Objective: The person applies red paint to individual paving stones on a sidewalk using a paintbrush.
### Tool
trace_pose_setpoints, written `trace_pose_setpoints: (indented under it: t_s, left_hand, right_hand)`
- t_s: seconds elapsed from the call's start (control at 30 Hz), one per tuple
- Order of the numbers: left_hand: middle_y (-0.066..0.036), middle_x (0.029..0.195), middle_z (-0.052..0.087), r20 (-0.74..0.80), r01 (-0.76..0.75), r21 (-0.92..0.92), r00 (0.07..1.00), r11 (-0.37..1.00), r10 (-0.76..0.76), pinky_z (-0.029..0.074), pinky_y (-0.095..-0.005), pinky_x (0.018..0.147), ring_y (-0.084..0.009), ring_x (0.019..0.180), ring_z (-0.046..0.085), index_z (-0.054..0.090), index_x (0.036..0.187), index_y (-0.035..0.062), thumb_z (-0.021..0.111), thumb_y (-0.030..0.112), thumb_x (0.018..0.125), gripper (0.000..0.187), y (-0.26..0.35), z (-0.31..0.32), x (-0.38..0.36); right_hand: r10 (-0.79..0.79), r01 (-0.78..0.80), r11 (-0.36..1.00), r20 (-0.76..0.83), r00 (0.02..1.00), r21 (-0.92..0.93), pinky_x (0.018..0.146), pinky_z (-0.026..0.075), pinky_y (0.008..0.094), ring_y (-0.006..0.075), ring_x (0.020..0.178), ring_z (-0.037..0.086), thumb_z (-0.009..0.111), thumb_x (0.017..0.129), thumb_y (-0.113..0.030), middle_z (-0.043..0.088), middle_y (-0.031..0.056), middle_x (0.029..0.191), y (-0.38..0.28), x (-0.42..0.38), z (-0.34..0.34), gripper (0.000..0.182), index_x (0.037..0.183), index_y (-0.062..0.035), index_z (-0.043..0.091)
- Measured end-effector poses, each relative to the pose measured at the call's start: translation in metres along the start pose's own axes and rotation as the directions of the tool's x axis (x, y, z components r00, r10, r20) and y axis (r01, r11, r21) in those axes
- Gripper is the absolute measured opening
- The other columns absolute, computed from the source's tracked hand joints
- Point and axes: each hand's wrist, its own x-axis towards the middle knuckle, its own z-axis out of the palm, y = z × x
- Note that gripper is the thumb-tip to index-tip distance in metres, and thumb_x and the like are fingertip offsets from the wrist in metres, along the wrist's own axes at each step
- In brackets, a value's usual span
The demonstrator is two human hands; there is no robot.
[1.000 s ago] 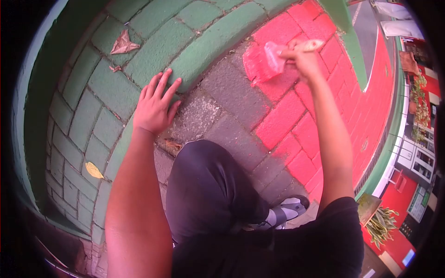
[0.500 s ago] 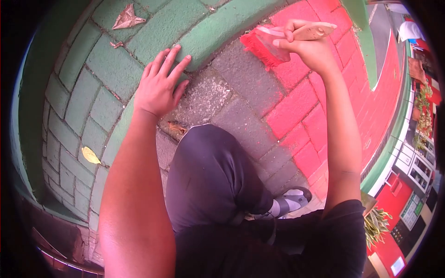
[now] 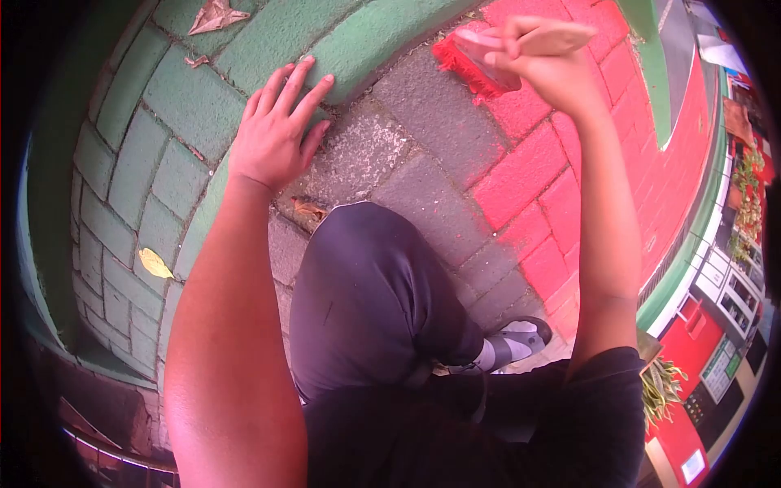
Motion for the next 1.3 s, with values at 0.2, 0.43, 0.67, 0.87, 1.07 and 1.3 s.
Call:
trace_pose_setpoints:
  t_s: [0.2, 0.43, 0.67, 0.87, 1.07, 1.3]
  left_hand:
    - [-0.008, 0.159, 0.04, -0.03, -0.021, 0.014, 0.999, 1.0, 0.021, 0.037, -0.0456, 0.114, -0.0324, 0.142, 0.041, 0.049, 0.149, 0.0223, 0.066, 0.03, 0.093, 0.06, 0.001, -0.001, 0.002]
    - [-0.009, 0.159, 0.04, -0.029, -0.016, 0.033, 0.999, 0.999, 0.017, 0.037, -0.0458, 0.114, -0.0326, 0.142, 0.041, 0.049, 0.149, 0.0216, 0.066, 0.029, 0.093, 0.059, 0.003, -0.001, 0.001]
    - [-0.009, 0.159, 0.04, -0.02, -0.01, 0.029, 1.0, 1.0, 0.011, 0.037, -0.0461, 0.114, -0.0327, 0.142, 0.041, 0.049, 0.149, 0.0214, 0.066, 0.028, 0.092, 0.06, 0.003, -0.002, 0.001]
    - [-0.01, 0.162, 0.036, 0.032, 0.003, -0.013, 0.999, 1.0, -0.003, 0.033, -0.0469, 0.118, -0.0333, 0.147, 0.036, 0.046, 0.15, 0.018, 0.067, 0.024, 0.091, 0.063, 0.004, -0.006, 0.001]
    - [-0.009, 0.16, 0.039, 0.008, 0.005, 0.001, 1.0, 1.0, -0.005, 0.036, -0.0463, 0.116, -0.0327, 0.144, 0.039, 0.049, 0.149, 0.0224, 0.066, 0.03, 0.092, 0.06, 0.002, -0.005, 0.001]
    - [-0.012, 0.161, 0.037, 0.025, 0.004, -0.033, 1.0, 0.999, -0.003, 0.035, -0.0477, 0.116, -0.0348, 0.147, 0.036, 0.047, 0.15, 0.0177, 0.068, 0.024, 0.09, 0.064, 0.003, -0.008, 0.001]
  right_hand:
    - [0.29, -0.176, 0.901, -0.248, 0.925, 0.396, 0.06, 0.047, 0.0297, 0.0121, 0.07, 0.055, 0.078, 0.076, 0.002, 0.055, -0.0002, 0.075, 0.048, 0.015, -0.021, 0.03, 0.075, -0.009, 0.049]
    - [-0.193, 0.179, 0.97, -0.071, 0.979, -0.165, 0.062, 0.05, 0.0309, 0.0111, 0.071, 0.067, 0.071, 0.085, -0.006, 0.064, 0.0002, 0.073, -0.01, -0.008, 0.024, 0.013, 0.073, -0.0054, 0.066]
    - [0.259, -0.211, 0.951, -0.211, 0.943, 0.227, 0.062, 0.048, 0.0301, 0.0117, 0.072, 0.057, 0.077, 0.076, 0.003, 0.056, 0.0, 0.075, 0.038, 0.016, -0.012, 0.031, 0.076, -0.0087, 0.048]
    - [-0.195, 0.208, 0.978, -0.281, 0.94, 0.016, 0.062, 0.047, 0.0262, 0.0064, 0.072, 0.06, 0.075, 0.081, -0.003, 0.063, -0.0026, 0.071, 0.031, 0.017, 0.011, 0.022, 0.073, -0.0051, 0.055]
    - [-0.06, 0.066, 0.99, -0.056, 0.997, 0.122, 0.065, 0.049, 0.0307, 0.0096, 0.075, 0.062, 0.073, 0.081, -0.003, 0.063, -0.0014, 0.072, -0.012, 0.001, 0.012, 0.025, 0.069, -0.006, 0.052]
    - [0.144, -0.094, 0.982, -0.336, 0.931, 0.161, 0.064, 0.052, 0.0278, 0.0127, 0.086, 0.072, 0.07, 0.078, 0.003, 0.067, 0.0013, 0.073, 0.037, 0.01, -0.019, 0.015, 0.07, -0.0038, 0.059]
